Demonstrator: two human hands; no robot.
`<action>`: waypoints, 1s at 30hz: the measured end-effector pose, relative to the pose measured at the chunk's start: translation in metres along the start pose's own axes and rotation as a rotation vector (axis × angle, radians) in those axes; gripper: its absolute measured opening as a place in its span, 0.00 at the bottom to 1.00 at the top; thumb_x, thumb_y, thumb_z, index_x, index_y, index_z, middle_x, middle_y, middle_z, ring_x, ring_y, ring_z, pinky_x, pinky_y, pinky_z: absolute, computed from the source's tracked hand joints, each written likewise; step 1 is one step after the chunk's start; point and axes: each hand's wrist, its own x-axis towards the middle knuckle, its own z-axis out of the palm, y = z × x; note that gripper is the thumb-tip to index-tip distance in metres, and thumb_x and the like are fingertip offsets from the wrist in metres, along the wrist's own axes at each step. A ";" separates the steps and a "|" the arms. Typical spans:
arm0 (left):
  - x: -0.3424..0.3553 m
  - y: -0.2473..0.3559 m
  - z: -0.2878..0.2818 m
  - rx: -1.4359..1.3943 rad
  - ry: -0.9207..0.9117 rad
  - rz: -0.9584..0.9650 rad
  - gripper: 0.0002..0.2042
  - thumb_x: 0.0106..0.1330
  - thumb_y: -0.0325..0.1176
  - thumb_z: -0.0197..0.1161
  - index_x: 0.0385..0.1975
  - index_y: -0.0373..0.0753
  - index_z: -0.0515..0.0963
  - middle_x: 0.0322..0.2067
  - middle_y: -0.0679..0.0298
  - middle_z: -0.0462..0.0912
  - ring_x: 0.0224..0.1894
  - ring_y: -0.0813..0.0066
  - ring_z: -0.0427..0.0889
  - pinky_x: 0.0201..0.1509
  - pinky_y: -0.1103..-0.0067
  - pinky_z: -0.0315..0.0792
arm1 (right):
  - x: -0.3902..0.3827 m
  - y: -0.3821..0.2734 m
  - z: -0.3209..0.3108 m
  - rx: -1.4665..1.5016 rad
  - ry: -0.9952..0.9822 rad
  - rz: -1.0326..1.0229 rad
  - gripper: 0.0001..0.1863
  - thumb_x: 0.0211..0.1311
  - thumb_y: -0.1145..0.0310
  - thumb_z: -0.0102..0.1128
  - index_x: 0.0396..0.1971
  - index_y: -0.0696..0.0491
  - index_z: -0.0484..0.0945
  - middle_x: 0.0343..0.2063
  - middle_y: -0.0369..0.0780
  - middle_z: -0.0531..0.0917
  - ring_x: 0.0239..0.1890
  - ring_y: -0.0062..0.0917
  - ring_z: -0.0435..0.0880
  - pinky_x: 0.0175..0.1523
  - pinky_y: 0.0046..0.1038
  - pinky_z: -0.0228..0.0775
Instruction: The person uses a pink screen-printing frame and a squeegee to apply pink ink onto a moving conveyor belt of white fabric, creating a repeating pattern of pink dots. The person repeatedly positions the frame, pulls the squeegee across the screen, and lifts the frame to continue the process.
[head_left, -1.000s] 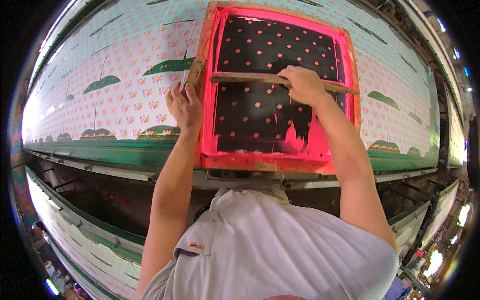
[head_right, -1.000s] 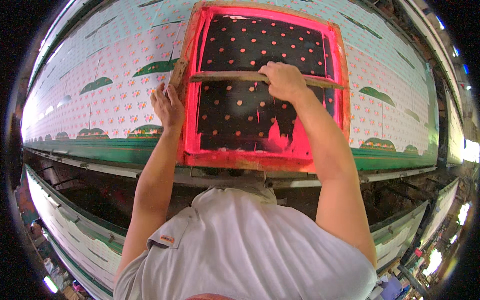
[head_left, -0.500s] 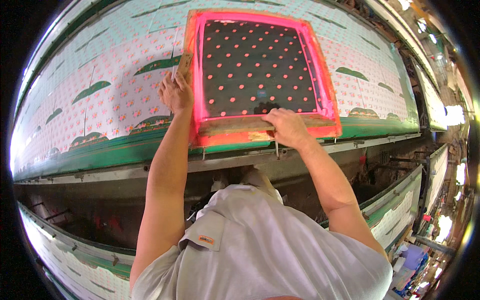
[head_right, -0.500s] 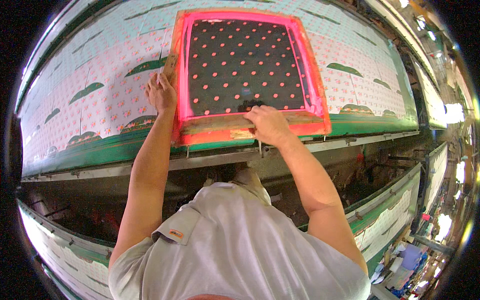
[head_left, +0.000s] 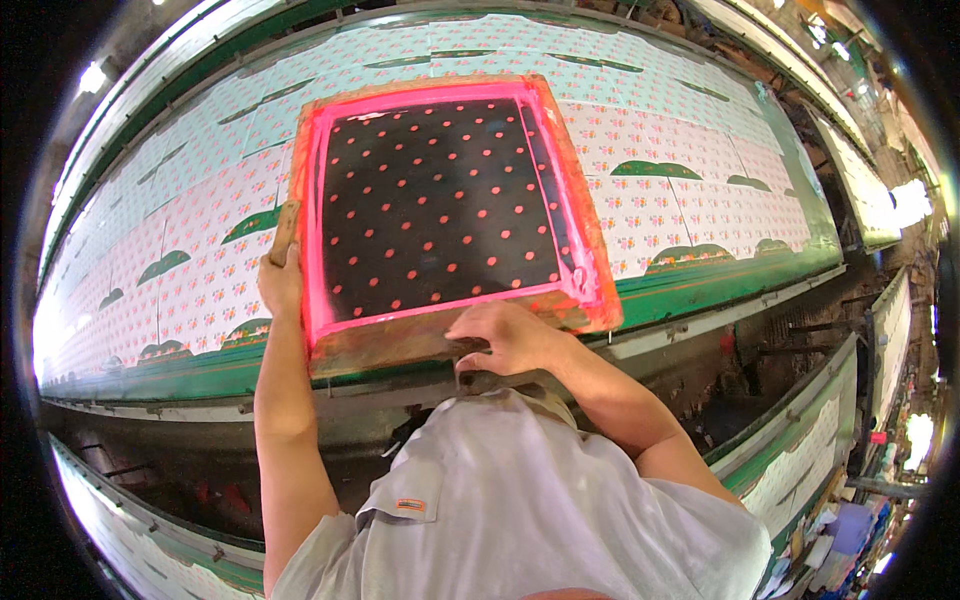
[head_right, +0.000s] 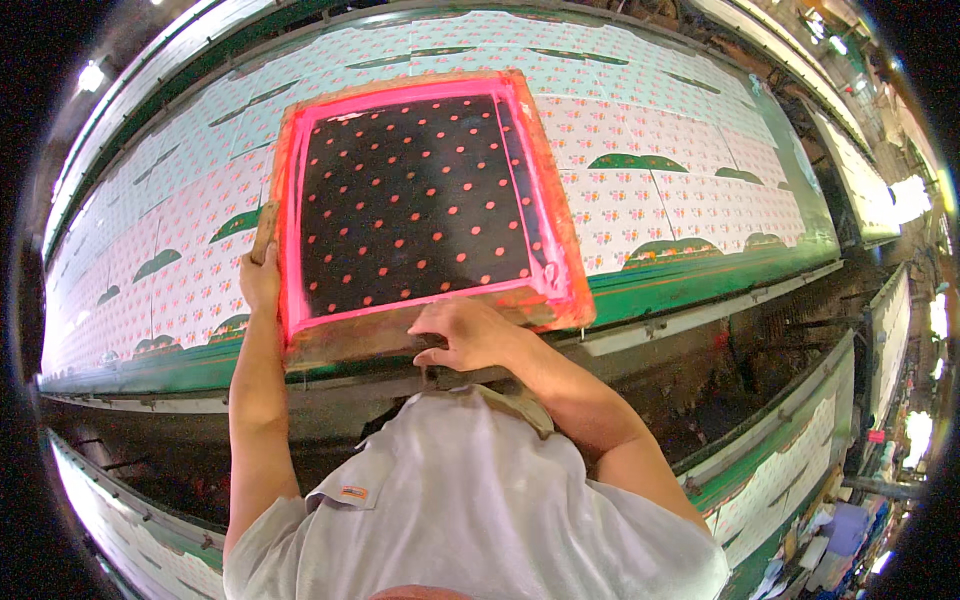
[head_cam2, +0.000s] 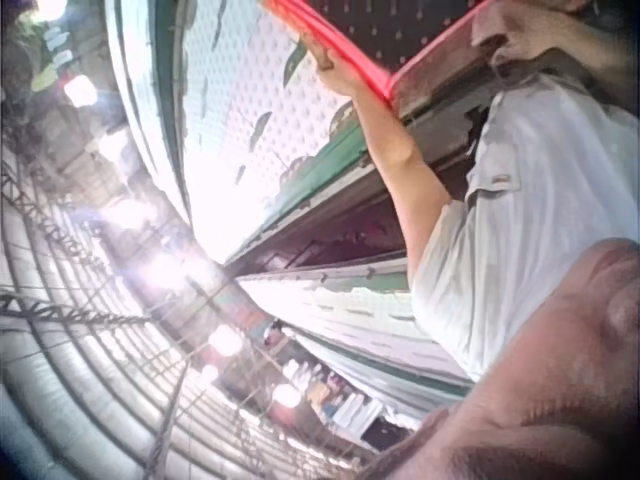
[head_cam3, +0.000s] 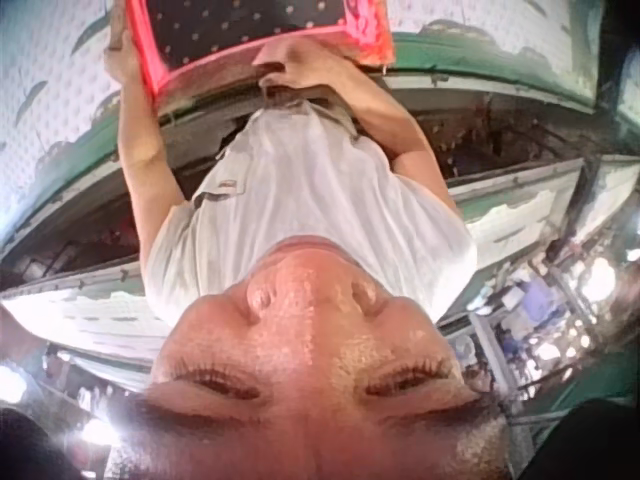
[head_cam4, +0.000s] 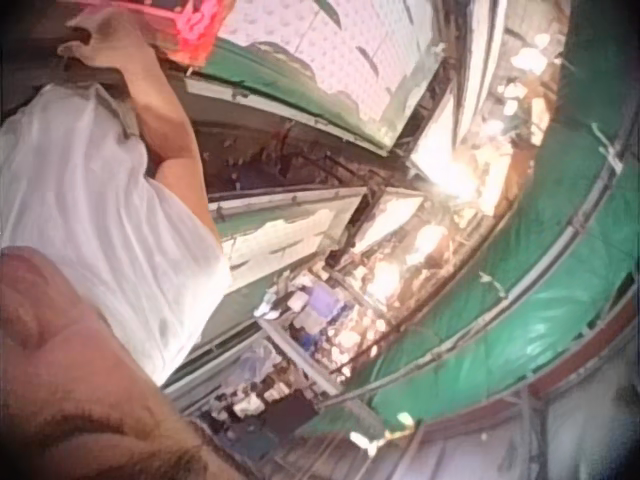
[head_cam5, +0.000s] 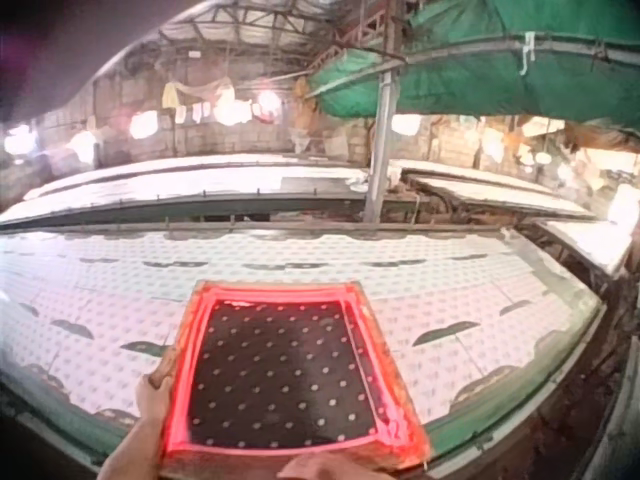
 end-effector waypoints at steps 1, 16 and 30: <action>-0.001 0.003 -0.002 0.012 -0.002 -0.010 0.33 0.70 0.63 0.71 0.50 0.30 0.86 0.45 0.43 0.90 0.48 0.43 0.89 0.57 0.55 0.79 | -0.012 0.013 -0.014 -0.067 0.108 0.001 0.27 0.60 0.54 0.80 0.55 0.54 0.88 0.52 0.42 0.91 0.60 0.44 0.87 0.69 0.46 0.75; 0.009 0.007 0.001 0.141 -0.009 -0.120 0.37 0.68 0.66 0.72 0.50 0.28 0.87 0.44 0.44 0.90 0.49 0.46 0.88 0.57 0.58 0.78 | -0.110 0.196 -0.102 0.295 0.906 0.153 0.31 0.82 0.61 0.60 0.74 0.64 0.72 0.73 0.53 0.74 0.79 0.43 0.71 0.84 0.44 0.57; 0.007 0.009 -0.004 0.003 -0.067 -0.148 0.32 0.68 0.61 0.75 0.41 0.28 0.88 0.34 0.47 0.90 0.38 0.52 0.87 0.48 0.58 0.78 | -0.122 0.205 -0.103 1.092 1.081 0.309 0.40 0.85 0.42 0.49 0.77 0.61 0.70 0.78 0.56 0.70 0.80 0.47 0.69 0.85 0.48 0.57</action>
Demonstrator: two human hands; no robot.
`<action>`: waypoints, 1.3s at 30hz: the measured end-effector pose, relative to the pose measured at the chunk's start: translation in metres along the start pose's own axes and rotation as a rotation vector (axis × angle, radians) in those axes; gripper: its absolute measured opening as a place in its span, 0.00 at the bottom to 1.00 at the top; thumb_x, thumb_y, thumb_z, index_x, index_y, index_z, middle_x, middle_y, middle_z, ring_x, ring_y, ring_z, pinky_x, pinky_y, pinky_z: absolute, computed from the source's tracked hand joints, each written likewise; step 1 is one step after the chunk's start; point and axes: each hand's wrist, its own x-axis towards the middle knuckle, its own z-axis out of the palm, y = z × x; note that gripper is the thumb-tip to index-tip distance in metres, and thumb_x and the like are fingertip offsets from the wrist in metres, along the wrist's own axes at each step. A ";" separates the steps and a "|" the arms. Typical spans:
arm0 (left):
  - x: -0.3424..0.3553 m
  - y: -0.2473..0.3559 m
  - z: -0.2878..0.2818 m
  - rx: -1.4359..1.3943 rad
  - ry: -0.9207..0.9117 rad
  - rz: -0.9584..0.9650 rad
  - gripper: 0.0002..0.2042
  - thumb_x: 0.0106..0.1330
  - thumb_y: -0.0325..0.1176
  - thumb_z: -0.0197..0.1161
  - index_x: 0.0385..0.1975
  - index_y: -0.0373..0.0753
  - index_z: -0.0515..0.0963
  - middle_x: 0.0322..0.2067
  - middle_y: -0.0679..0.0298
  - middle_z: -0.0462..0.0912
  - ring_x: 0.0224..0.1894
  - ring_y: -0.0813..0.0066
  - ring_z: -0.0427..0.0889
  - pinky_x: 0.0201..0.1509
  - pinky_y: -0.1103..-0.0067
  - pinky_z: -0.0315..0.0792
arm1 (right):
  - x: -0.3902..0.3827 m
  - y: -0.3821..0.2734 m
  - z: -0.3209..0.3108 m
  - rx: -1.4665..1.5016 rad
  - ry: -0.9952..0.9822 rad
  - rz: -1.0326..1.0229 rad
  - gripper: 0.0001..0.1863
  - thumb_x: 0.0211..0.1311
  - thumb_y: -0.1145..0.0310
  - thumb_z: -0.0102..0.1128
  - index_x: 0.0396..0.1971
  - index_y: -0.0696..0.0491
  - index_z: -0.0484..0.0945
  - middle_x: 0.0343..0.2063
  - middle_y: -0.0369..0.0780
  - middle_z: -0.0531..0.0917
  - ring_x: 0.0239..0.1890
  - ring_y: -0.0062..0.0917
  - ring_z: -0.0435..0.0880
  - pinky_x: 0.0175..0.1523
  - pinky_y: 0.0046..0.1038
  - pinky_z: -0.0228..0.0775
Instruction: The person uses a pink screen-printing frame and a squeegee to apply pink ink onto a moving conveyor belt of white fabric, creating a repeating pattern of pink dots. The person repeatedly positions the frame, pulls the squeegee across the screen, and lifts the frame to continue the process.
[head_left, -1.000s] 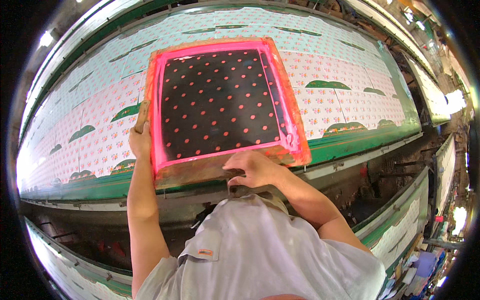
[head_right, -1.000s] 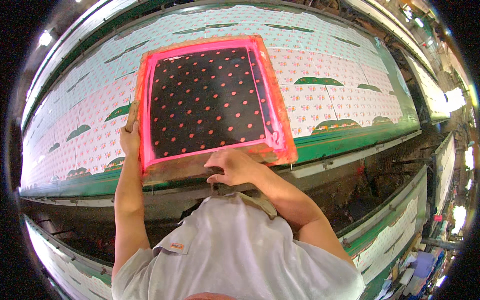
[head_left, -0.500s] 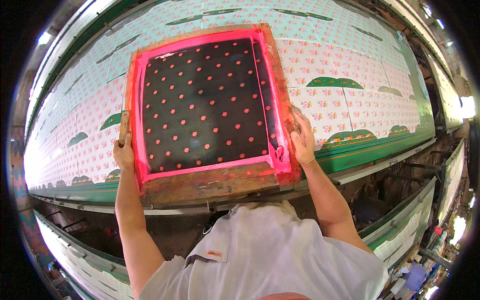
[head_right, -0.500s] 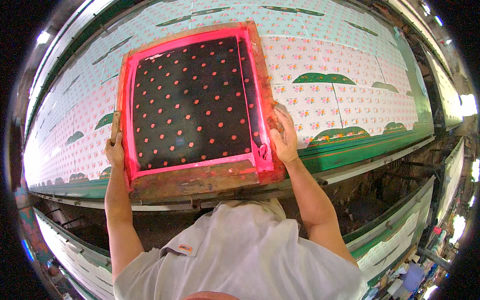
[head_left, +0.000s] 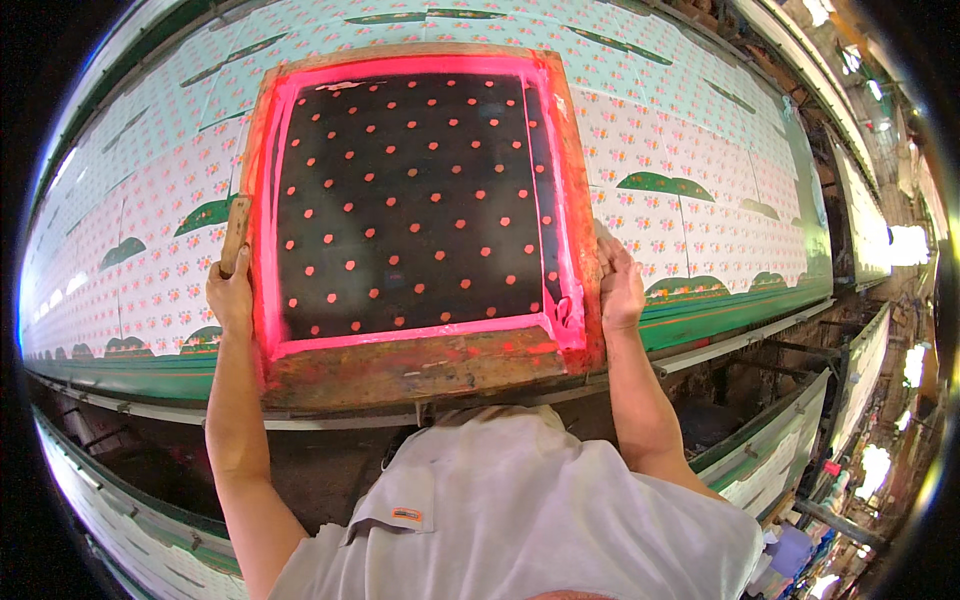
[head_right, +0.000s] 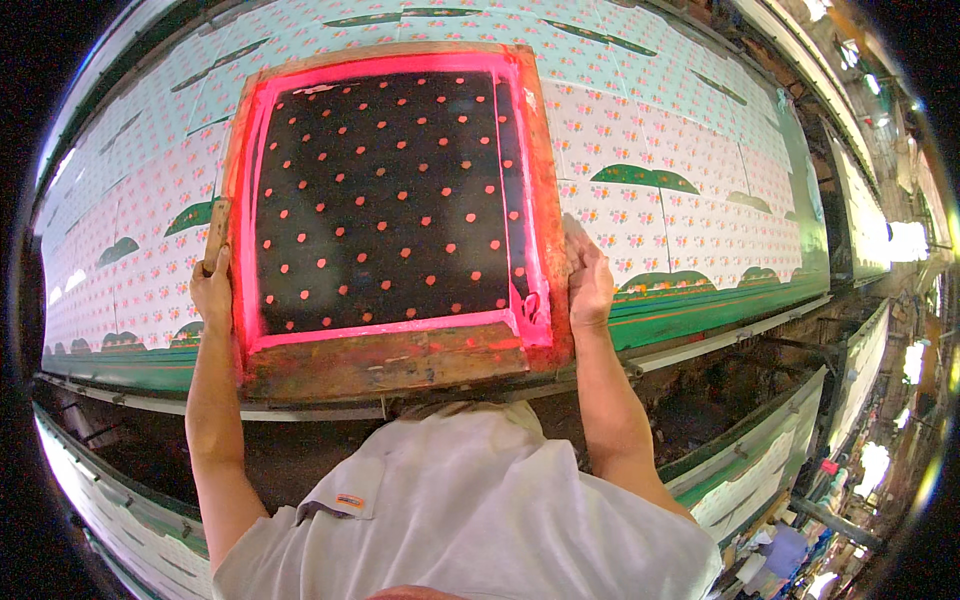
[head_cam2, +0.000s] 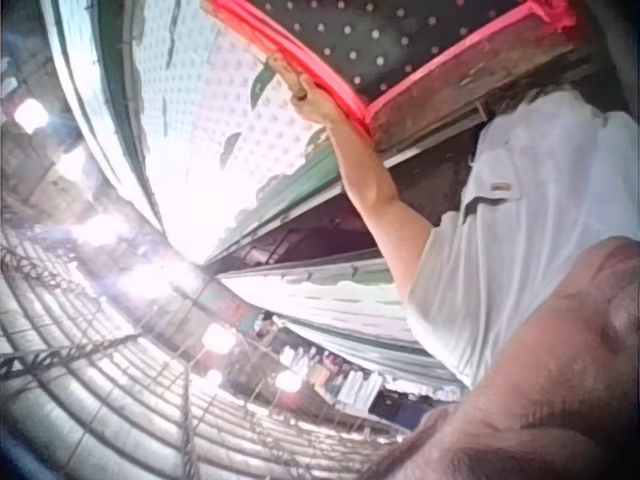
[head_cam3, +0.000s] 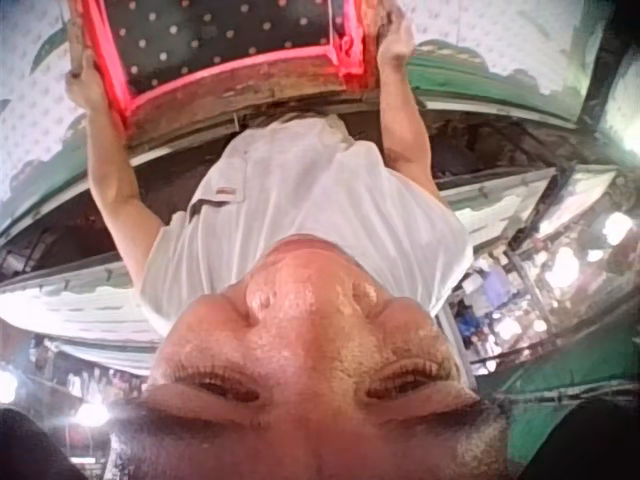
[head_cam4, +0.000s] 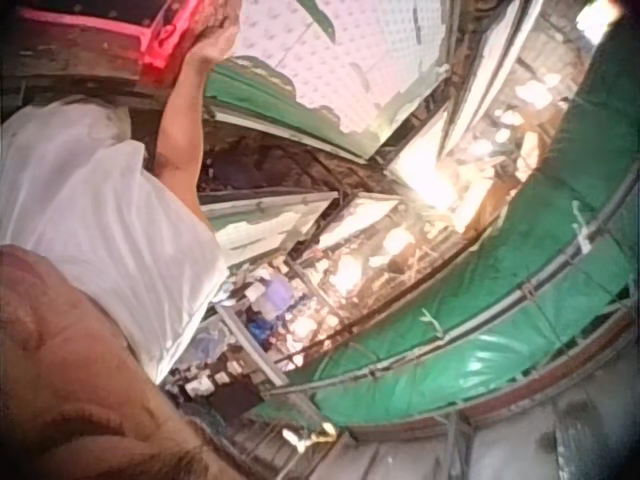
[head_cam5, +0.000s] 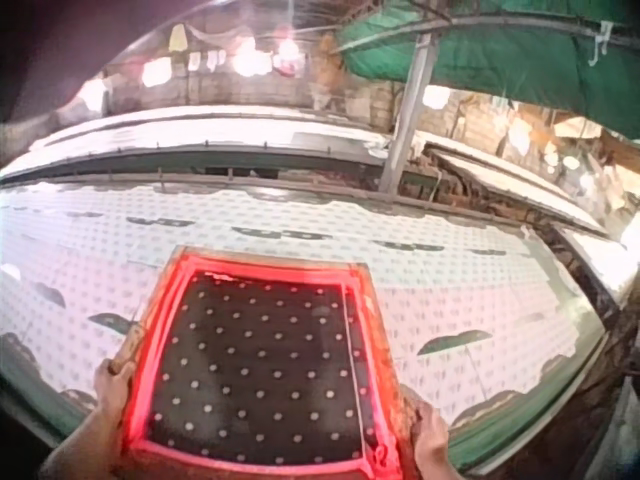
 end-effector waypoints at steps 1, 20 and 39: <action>0.001 -0.001 0.001 -0.009 0.004 0.017 0.32 0.68 0.61 0.75 0.41 0.28 0.88 0.34 0.47 0.90 0.38 0.52 0.87 0.48 0.59 0.78 | 0.000 -0.005 0.001 -0.025 -0.062 -0.025 0.40 0.84 0.40 0.49 0.77 0.60 0.71 0.79 0.56 0.68 0.81 0.48 0.67 0.85 0.49 0.55; 0.033 -0.034 -0.185 -0.539 -0.062 -0.045 0.28 0.72 0.49 0.78 0.51 0.24 0.86 0.42 0.54 0.91 0.39 0.68 0.87 0.46 0.71 0.83 | -0.009 -0.009 0.136 0.017 -0.265 -0.226 0.32 0.83 0.52 0.53 0.70 0.64 0.78 0.71 0.48 0.81 0.77 0.38 0.74 0.85 0.43 0.55; 0.035 -0.067 -0.213 -0.312 0.098 0.027 0.27 0.73 0.50 0.78 0.51 0.26 0.87 0.43 0.56 0.91 0.41 0.70 0.86 0.50 0.71 0.81 | -0.004 0.025 0.164 -0.128 -0.290 -0.038 0.35 0.81 0.49 0.60 0.74 0.61 0.75 0.73 0.47 0.77 0.77 0.34 0.72 0.84 0.39 0.55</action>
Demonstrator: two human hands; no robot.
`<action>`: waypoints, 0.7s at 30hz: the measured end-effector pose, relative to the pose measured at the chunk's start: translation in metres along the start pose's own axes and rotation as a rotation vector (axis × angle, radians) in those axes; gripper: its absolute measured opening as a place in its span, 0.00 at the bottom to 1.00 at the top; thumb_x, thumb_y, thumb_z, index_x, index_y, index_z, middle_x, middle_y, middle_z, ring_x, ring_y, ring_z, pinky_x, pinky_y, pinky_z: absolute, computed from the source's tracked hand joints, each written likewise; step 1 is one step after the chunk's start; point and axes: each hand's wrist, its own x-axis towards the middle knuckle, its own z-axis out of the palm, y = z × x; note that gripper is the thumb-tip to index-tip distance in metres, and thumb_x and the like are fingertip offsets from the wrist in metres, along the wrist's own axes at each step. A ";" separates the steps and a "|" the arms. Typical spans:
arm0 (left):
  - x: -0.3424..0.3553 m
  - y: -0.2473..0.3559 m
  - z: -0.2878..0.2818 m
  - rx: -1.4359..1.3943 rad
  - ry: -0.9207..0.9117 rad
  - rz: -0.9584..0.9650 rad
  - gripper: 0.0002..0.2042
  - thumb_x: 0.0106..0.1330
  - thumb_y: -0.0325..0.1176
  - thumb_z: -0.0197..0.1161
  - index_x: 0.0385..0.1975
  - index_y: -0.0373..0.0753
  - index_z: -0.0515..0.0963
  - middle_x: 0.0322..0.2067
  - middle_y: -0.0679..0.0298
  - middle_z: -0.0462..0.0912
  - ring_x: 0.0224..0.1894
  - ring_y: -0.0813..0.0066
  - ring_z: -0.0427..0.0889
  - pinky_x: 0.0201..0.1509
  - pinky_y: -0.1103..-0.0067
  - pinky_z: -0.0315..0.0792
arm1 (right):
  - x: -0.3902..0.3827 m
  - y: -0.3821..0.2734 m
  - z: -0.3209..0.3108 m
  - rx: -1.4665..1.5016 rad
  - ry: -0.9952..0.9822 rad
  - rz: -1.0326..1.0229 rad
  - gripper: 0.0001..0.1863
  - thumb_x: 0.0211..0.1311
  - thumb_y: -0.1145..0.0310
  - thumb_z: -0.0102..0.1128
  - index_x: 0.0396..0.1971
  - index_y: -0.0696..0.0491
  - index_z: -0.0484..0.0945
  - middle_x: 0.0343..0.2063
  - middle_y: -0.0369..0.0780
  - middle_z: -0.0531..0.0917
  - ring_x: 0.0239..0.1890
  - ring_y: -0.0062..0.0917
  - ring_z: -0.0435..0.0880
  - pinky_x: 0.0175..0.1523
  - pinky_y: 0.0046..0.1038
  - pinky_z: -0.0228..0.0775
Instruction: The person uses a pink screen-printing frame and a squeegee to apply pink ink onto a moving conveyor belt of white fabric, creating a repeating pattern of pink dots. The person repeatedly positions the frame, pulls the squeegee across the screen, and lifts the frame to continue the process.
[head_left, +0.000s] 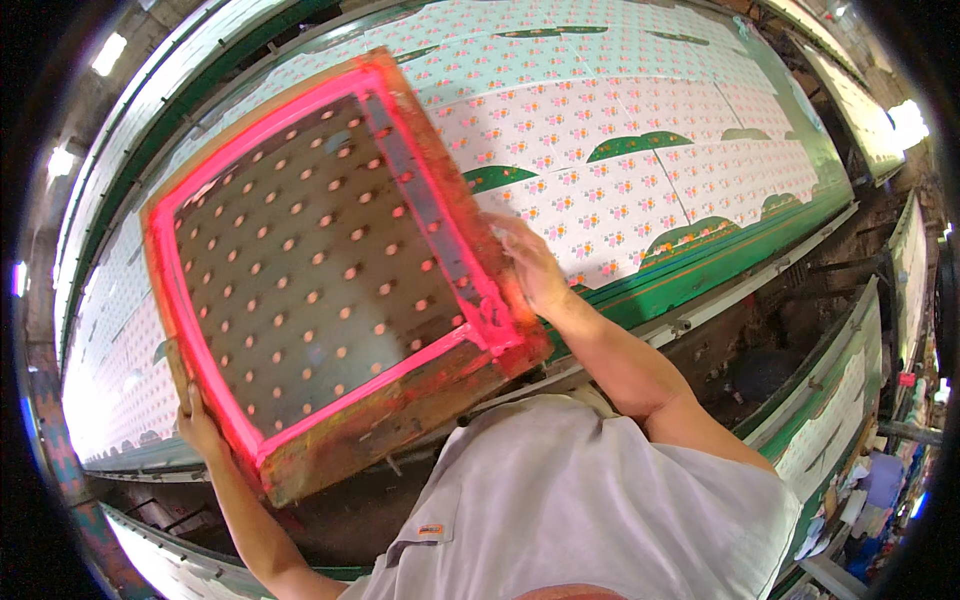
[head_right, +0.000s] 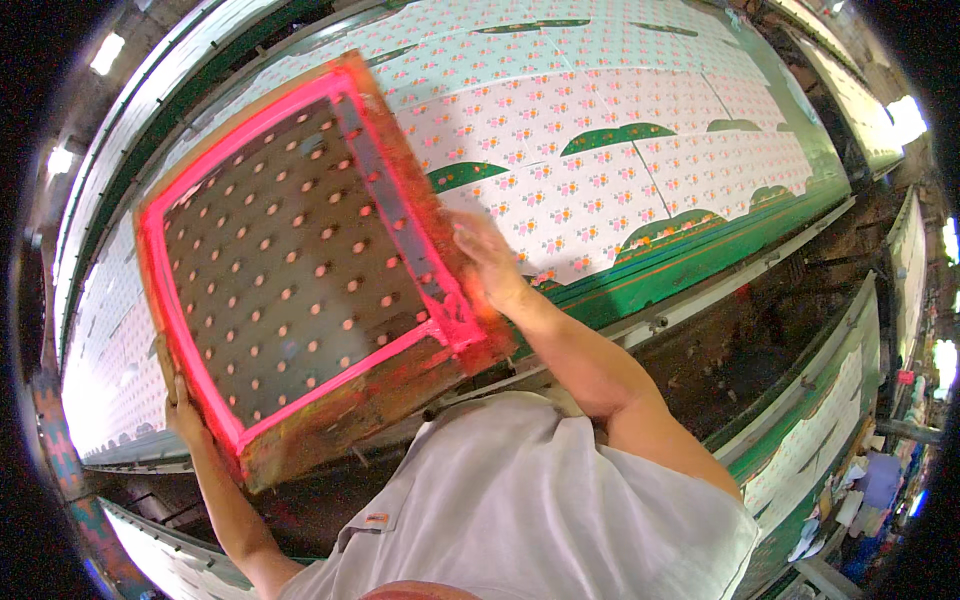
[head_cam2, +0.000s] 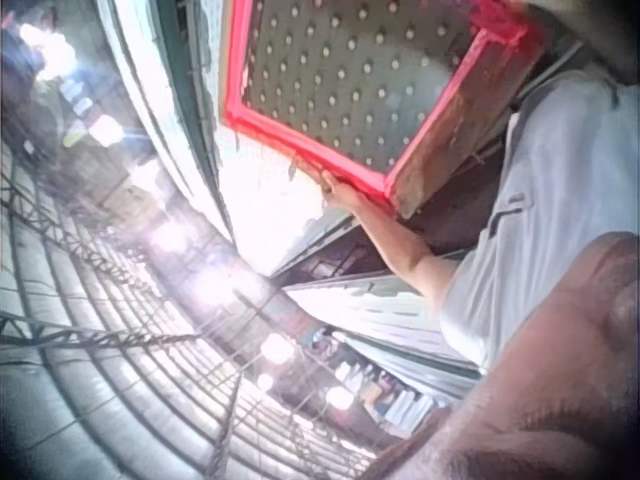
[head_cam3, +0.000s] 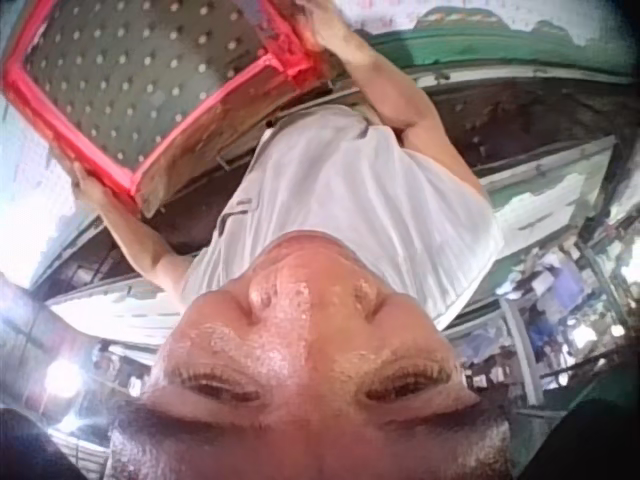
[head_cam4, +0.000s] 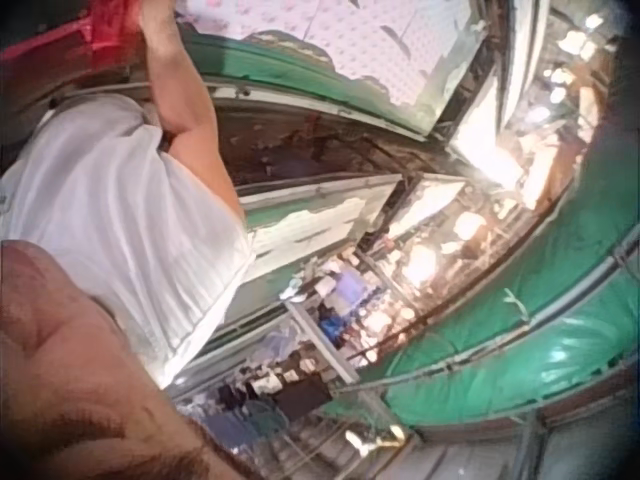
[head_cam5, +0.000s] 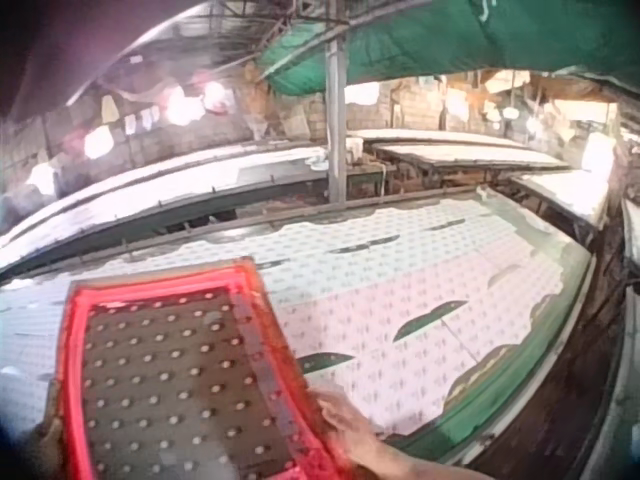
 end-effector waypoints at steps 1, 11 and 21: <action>0.003 0.000 0.024 0.062 -0.007 -0.006 0.25 0.73 0.50 0.78 0.48 0.27 0.87 0.39 0.58 0.90 0.39 0.71 0.85 0.47 0.71 0.80 | 0.001 -0.003 -0.011 -0.047 0.064 0.006 0.37 0.79 0.49 0.61 0.74 0.64 0.73 0.75 0.48 0.75 0.79 0.36 0.71 0.85 0.40 0.54; -0.033 0.001 0.180 -0.137 -0.108 -0.024 0.22 0.70 0.50 0.81 0.35 0.32 0.86 0.29 0.64 0.86 0.30 0.76 0.79 0.38 0.72 0.75 | -0.017 -0.036 -0.094 0.152 0.116 -0.042 0.40 0.79 0.45 0.60 0.73 0.66 0.73 0.73 0.50 0.77 0.78 0.37 0.71 0.84 0.43 0.58; -0.060 0.018 0.191 -0.176 -0.105 -0.021 0.20 0.70 0.46 0.81 0.38 0.32 0.87 0.29 0.68 0.82 0.31 0.80 0.75 0.36 0.75 0.70 | -0.033 -0.025 -0.139 0.066 0.158 -0.089 0.38 0.78 0.45 0.59 0.72 0.62 0.75 0.77 0.50 0.73 0.79 0.41 0.67 0.86 0.46 0.48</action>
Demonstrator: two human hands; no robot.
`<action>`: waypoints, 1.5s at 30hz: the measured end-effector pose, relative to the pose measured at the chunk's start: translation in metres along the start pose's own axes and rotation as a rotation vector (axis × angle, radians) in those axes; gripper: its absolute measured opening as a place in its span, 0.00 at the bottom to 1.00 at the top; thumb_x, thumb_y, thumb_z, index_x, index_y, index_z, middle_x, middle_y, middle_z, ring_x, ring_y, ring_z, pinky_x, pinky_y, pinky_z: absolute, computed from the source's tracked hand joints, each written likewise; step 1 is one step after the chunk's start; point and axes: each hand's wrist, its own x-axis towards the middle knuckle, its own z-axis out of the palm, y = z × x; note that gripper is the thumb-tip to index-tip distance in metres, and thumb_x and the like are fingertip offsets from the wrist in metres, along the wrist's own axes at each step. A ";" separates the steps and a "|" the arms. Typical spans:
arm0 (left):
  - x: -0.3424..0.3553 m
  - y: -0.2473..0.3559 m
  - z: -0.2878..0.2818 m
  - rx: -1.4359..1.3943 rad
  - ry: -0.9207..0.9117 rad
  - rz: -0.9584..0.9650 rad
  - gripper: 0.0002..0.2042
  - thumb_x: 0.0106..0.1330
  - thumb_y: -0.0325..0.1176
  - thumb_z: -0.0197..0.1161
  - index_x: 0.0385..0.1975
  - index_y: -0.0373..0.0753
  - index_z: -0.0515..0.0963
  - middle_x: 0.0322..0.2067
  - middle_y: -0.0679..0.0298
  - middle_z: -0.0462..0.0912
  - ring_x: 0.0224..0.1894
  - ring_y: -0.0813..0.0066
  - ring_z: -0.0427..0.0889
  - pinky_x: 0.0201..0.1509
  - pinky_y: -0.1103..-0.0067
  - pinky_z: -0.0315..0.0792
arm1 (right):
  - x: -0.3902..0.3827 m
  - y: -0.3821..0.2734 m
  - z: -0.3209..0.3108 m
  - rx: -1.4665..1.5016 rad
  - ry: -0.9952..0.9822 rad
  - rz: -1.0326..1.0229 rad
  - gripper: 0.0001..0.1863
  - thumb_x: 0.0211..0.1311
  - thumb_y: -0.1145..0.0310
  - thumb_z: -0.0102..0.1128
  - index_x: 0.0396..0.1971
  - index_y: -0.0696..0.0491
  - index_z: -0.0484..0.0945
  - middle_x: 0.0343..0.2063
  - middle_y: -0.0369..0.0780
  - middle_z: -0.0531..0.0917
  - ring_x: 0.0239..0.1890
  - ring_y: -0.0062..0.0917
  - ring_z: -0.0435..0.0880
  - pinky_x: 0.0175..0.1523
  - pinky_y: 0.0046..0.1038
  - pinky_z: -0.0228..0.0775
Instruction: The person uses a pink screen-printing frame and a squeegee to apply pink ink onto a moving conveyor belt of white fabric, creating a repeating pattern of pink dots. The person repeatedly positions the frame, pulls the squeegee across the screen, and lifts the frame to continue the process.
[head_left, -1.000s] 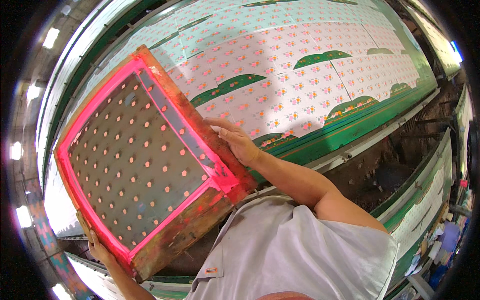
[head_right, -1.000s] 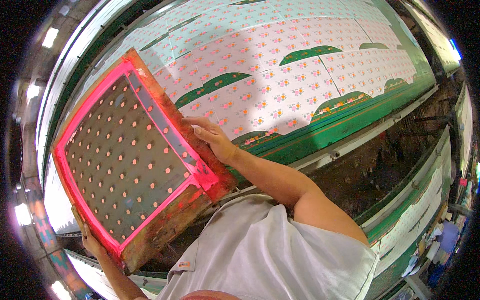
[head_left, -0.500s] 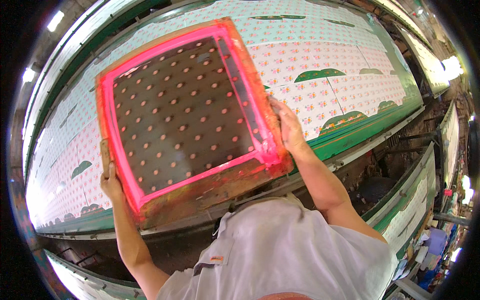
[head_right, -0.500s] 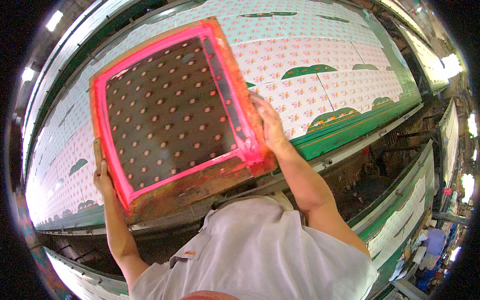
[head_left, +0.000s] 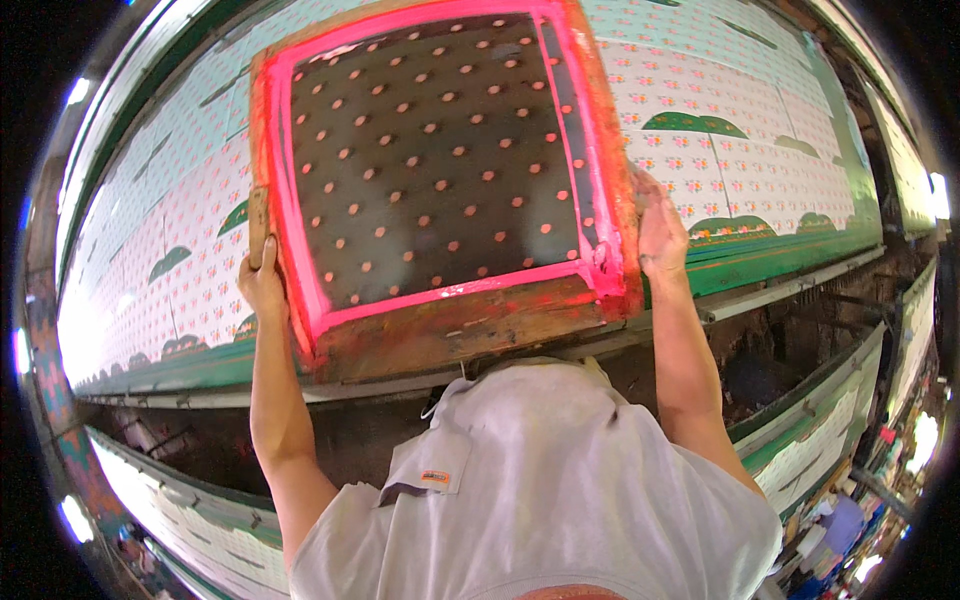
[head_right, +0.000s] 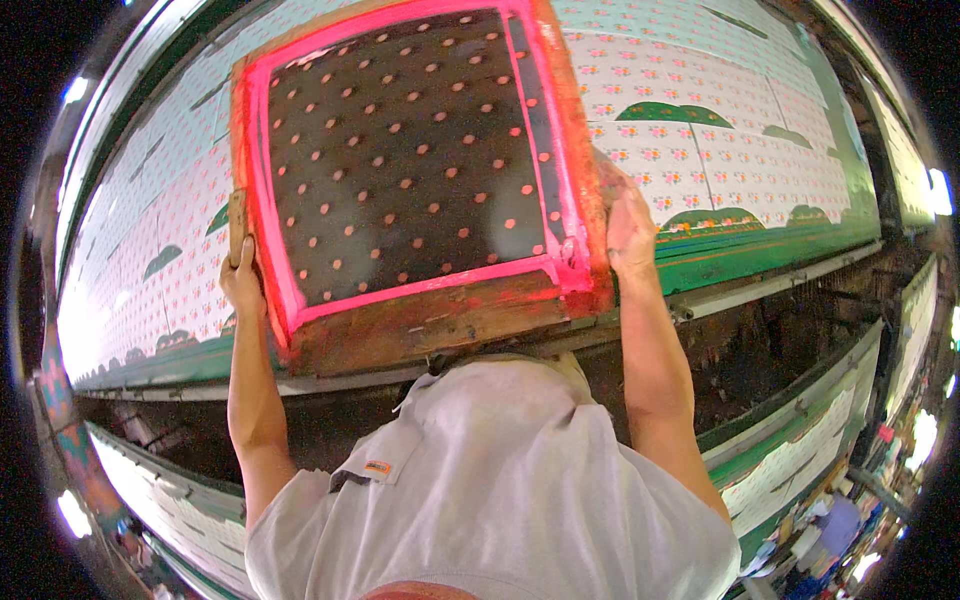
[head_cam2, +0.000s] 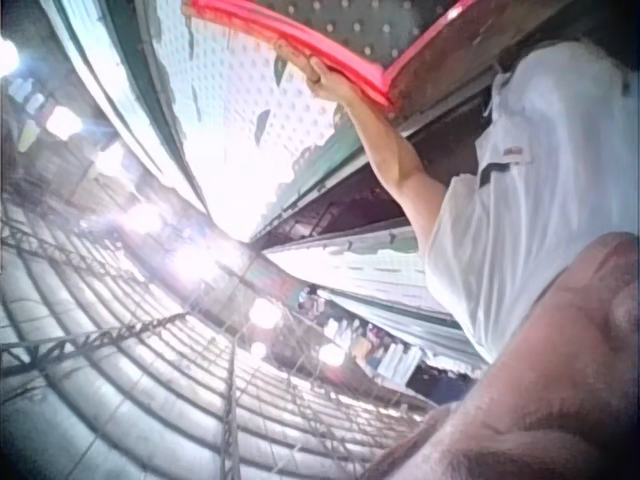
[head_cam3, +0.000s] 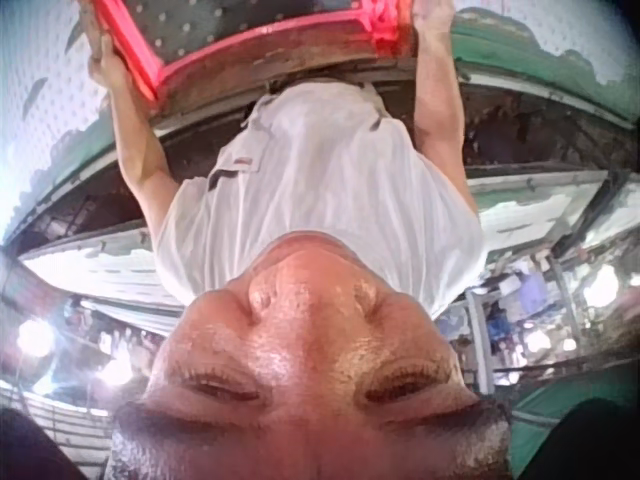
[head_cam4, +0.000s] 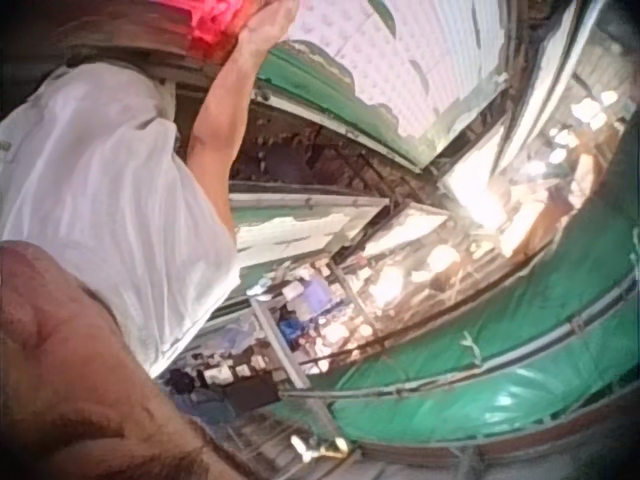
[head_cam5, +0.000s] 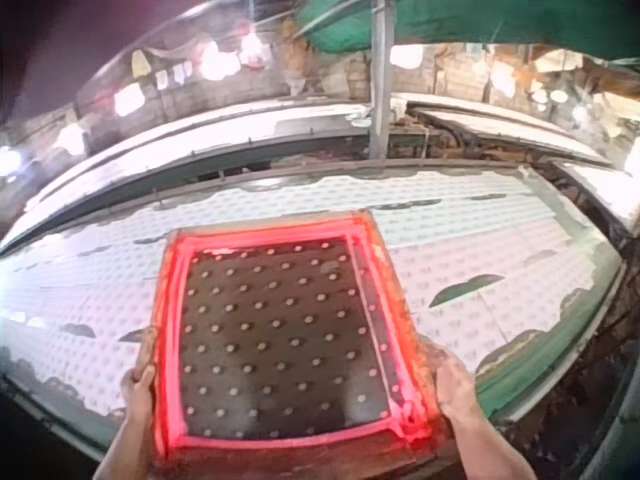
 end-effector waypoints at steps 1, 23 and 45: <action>0.001 0.000 0.000 -0.013 -0.023 -0.015 0.22 0.69 0.48 0.81 0.39 0.30 0.88 0.30 0.64 0.85 0.33 0.76 0.78 0.39 0.72 0.74 | -0.001 -0.002 0.000 0.002 -0.019 -0.027 0.38 0.78 0.45 0.59 0.72 0.62 0.75 0.77 0.50 0.73 0.79 0.41 0.67 0.86 0.45 0.48; 0.008 -0.014 0.011 0.261 -0.066 -0.082 0.28 0.67 0.54 0.79 0.46 0.30 0.90 0.35 0.54 0.92 0.38 0.63 0.88 0.47 0.67 0.79 | -0.087 0.025 0.227 -1.485 -1.085 -0.514 0.23 0.67 0.62 0.61 0.59 0.56 0.84 0.48 0.41 0.87 0.52 0.36 0.85 0.60 0.41 0.79; 0.017 -0.035 0.012 0.270 -0.059 -0.040 0.37 0.79 0.65 0.59 0.52 0.27 0.87 0.47 0.36 0.90 0.53 0.40 0.88 0.60 0.57 0.77 | 0.080 -0.010 0.160 -1.720 0.099 0.263 0.21 0.76 0.55 0.66 0.54 0.59 0.85 0.45 0.58 0.90 0.53 0.57 0.89 0.59 0.55 0.79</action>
